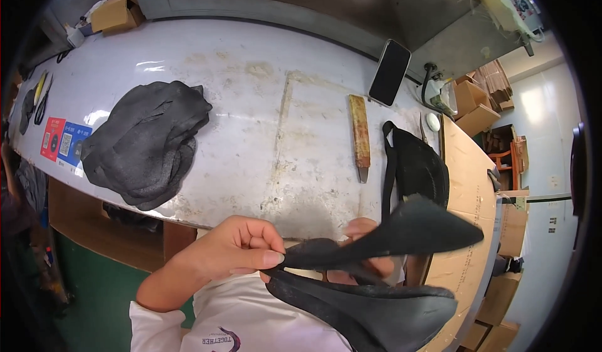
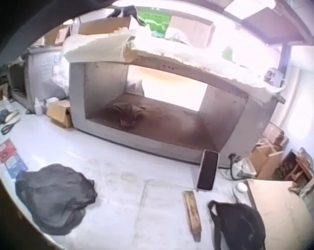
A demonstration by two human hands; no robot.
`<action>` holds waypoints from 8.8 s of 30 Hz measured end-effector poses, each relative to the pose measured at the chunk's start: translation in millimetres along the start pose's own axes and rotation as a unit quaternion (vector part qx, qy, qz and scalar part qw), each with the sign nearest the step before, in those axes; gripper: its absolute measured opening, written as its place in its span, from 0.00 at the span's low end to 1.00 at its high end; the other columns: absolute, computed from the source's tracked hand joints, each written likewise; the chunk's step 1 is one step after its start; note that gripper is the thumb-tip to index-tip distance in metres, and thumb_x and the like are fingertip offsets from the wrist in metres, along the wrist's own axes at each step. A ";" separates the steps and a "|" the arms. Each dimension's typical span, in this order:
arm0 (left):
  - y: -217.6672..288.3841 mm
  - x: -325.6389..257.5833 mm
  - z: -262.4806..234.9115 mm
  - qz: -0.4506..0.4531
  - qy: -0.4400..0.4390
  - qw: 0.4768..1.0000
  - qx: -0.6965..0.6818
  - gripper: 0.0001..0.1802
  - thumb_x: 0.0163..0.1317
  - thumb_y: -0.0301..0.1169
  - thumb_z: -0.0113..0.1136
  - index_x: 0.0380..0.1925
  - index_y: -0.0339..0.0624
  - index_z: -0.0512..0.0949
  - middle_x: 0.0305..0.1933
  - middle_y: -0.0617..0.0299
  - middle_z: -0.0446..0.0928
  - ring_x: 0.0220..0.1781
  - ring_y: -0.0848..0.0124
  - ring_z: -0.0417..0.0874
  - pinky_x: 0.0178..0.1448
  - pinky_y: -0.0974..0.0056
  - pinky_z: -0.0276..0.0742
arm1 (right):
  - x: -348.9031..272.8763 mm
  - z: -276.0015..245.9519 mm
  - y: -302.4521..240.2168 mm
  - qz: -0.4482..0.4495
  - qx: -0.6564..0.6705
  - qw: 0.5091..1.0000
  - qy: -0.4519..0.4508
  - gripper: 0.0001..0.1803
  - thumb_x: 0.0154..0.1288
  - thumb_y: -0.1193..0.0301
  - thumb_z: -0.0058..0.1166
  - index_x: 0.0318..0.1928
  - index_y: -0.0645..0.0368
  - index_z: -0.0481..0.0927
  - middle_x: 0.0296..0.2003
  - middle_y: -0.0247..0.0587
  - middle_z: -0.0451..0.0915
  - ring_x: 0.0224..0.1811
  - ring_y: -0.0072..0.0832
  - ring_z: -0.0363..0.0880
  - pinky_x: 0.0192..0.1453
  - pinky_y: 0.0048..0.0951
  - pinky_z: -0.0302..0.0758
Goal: Inspecting and smoothing the edges of a bicycle saddle cover on its base.
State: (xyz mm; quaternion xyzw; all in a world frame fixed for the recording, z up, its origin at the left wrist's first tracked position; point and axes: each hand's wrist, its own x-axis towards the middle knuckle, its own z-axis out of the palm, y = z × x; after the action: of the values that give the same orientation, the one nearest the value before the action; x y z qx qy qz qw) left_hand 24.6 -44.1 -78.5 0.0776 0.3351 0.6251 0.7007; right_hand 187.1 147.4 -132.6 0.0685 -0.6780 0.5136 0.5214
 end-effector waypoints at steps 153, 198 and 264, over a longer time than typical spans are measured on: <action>-56.9 60.1 49.5 0.353 0.173 0.913 0.105 0.35 0.73 0.27 0.44 0.74 0.43 0.39 0.62 0.48 0.68 0.56 0.71 0.74 0.61 0.65 0.70 | 7.4 28.5 -27.3 0.500 0.185 0.846 0.007 0.18 0.48 0.70 0.74 0.37 0.59 0.78 0.33 0.33 0.78 0.38 0.23 0.76 0.43 0.27 0.71; 15.0 8.7 23.8 0.123 0.026 0.797 0.591 0.52 0.43 0.29 0.77 0.69 0.38 0.59 0.42 0.54 0.78 0.32 0.68 0.81 0.31 0.66 0.73 | 2.5 -5.7 -54.7 0.430 0.292 0.849 0.094 0.25 0.56 0.91 0.57 0.53 0.61 0.72 0.62 0.61 0.67 0.46 0.52 0.83 0.46 0.42 0.85; -9.3 22.2 28.4 0.463 0.194 0.664 0.555 0.63 0.42 0.48 0.81 0.70 0.31 0.53 0.74 0.36 0.51 0.73 0.44 0.56 0.74 0.47 0.52 | 22.7 28.9 -35.7 0.155 -0.078 0.980 -0.093 0.13 0.73 0.70 0.48 0.35 0.70 0.71 0.37 0.54 0.74 0.30 0.35 0.74 0.35 0.32 0.74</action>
State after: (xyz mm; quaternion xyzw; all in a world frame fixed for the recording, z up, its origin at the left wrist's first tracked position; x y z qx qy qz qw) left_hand 48.2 -16.6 -70.0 0.4736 0.6694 0.5684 0.0679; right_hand 181.1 118.7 -90.6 -0.0305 -0.7638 0.5252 0.3740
